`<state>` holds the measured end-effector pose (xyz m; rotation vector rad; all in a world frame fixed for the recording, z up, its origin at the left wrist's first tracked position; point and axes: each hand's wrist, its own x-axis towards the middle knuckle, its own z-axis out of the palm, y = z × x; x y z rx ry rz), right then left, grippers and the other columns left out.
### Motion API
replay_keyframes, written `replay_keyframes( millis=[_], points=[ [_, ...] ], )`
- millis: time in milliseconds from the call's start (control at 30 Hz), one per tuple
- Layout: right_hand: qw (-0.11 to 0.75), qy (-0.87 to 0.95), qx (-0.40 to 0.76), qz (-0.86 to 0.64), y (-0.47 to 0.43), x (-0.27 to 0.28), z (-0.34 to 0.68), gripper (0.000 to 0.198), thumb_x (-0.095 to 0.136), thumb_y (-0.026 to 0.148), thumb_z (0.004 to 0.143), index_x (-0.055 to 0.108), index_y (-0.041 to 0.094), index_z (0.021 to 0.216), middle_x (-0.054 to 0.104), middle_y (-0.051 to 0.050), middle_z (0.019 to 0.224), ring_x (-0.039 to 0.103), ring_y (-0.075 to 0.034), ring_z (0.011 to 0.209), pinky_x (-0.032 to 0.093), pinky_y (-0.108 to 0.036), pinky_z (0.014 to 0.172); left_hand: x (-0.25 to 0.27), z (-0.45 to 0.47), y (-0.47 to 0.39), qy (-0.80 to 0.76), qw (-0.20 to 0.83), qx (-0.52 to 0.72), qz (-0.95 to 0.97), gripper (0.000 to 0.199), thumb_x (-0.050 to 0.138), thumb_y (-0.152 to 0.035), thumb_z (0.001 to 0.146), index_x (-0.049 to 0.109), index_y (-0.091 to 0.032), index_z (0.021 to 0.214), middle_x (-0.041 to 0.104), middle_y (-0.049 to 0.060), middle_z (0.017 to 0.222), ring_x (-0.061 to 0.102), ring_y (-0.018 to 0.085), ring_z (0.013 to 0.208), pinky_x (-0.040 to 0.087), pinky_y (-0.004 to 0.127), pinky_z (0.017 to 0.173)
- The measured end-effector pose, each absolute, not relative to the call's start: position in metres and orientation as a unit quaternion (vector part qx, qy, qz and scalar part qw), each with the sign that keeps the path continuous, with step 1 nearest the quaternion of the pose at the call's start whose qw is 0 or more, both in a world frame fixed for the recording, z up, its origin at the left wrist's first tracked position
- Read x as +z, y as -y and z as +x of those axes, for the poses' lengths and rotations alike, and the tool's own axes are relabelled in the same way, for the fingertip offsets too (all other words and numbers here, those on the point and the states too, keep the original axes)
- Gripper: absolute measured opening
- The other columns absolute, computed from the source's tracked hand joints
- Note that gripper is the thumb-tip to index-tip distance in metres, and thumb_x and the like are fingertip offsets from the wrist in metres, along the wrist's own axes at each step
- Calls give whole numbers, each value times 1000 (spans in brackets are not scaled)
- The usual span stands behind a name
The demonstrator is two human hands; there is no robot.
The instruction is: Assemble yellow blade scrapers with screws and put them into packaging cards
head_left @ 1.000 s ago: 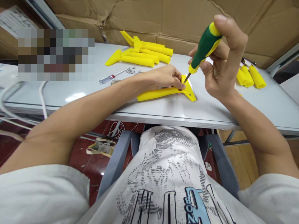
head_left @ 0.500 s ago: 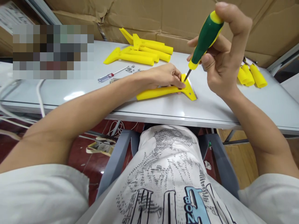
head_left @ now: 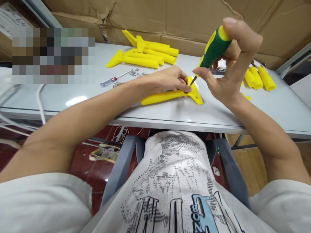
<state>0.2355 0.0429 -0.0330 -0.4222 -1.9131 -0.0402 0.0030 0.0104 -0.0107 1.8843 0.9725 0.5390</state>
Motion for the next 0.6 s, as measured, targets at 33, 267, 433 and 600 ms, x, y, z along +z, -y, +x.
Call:
replay_keyframes(
  millis=[33, 267, 433, 600],
  points=[
    [563, 808, -20, -173, -44, -34, 235, 86, 75, 90, 90, 52, 41, 157, 54, 2, 169, 81, -15, 111, 71, -23, 76, -10, 3, -10, -397, 462, 215, 763, 19, 93, -28, 79, 77, -19, 85, 73, 4, 84, 68, 18, 83, 42, 32, 79],
    [633, 753, 13, -177, -53, -36, 246, 93, 81, 80, 92, 39, 44, 167, 71, 1, 145, 83, -24, 120, 75, -33, 90, -2, 5, -4, -426, 474, 191, 747, 17, 92, -25, 82, 77, -20, 86, 77, 4, 80, 71, 21, 88, 42, 33, 80],
    [601, 792, -50, -92, -56, -26, 243, 68, 66, 76, 106, 51, 41, 162, 77, 6, 122, 85, -17, 100, 73, -32, 83, -4, 6, -5, -419, 482, 196, 744, 12, 89, -23, 83, 80, -20, 90, 74, 3, 73, 73, 22, 90, 46, 34, 83],
    [614, 783, -29, -94, -55, -28, 234, 74, 65, 83, 102, 49, 42, 161, 74, 6, 122, 82, -14, 106, 71, -29, 88, -4, 6, -5, -418, 489, 193, 741, 16, 91, -25, 81, 78, -20, 87, 72, 2, 72, 75, 22, 90, 50, 35, 88]
  ],
)
